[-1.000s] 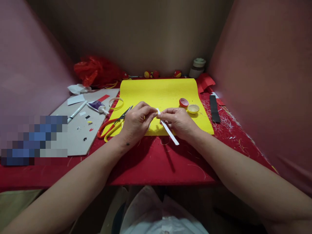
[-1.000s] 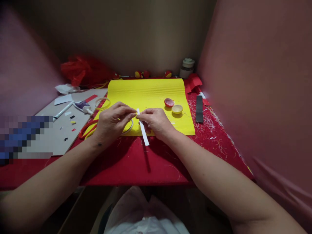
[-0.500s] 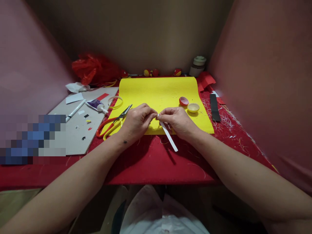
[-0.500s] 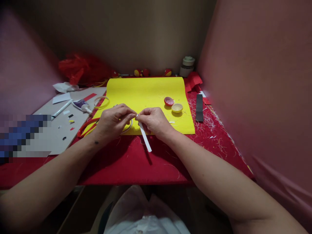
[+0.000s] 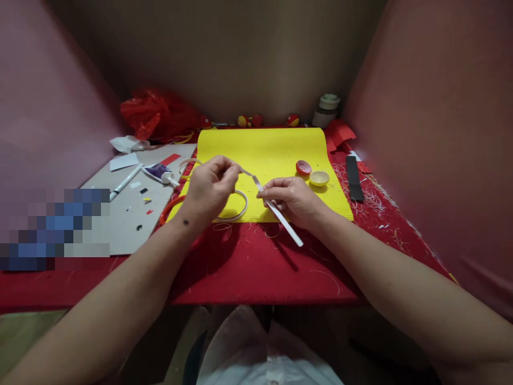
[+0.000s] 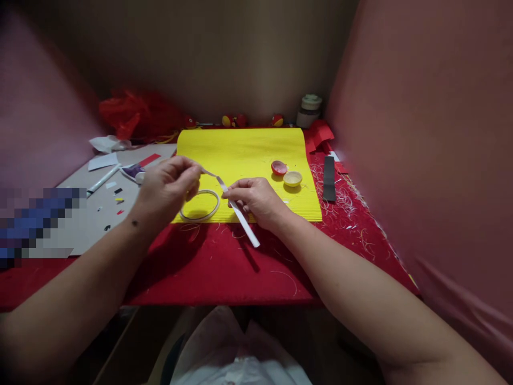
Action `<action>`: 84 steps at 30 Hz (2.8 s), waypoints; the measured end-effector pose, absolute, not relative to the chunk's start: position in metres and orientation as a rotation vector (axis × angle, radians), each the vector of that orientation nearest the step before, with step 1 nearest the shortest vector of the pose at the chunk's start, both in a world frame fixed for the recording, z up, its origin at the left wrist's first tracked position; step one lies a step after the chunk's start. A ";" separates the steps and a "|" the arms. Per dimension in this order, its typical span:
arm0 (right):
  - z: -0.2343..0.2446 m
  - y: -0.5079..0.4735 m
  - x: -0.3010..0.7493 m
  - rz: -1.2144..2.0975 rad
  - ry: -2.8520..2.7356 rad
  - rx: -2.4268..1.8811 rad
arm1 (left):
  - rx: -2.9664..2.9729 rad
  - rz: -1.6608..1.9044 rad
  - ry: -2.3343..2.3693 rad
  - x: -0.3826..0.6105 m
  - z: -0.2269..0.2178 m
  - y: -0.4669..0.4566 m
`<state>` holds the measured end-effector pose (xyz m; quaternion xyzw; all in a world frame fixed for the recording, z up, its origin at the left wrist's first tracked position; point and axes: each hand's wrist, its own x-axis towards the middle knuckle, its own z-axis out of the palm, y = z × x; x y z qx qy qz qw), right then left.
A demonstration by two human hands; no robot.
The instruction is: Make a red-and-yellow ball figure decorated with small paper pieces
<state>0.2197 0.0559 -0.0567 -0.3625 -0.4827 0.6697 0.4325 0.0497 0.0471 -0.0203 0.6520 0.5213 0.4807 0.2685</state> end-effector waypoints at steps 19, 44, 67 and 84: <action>-0.056 0.056 0.222 1.595 -1.241 -0.832 | 1.301 0.711 1.140 0.052 -0.026 0.044; -0.058 0.059 0.223 1.738 -1.181 -0.900 | 1.303 1.148 1.262 0.051 -0.033 0.052; -0.057 0.055 0.218 1.699 -1.149 -0.920 | 2.802 1.097 1.379 0.049 -0.054 0.051; -0.058 0.055 0.218 1.729 -1.140 -0.938 | 2.834 1.036 1.364 0.049 -0.055 0.051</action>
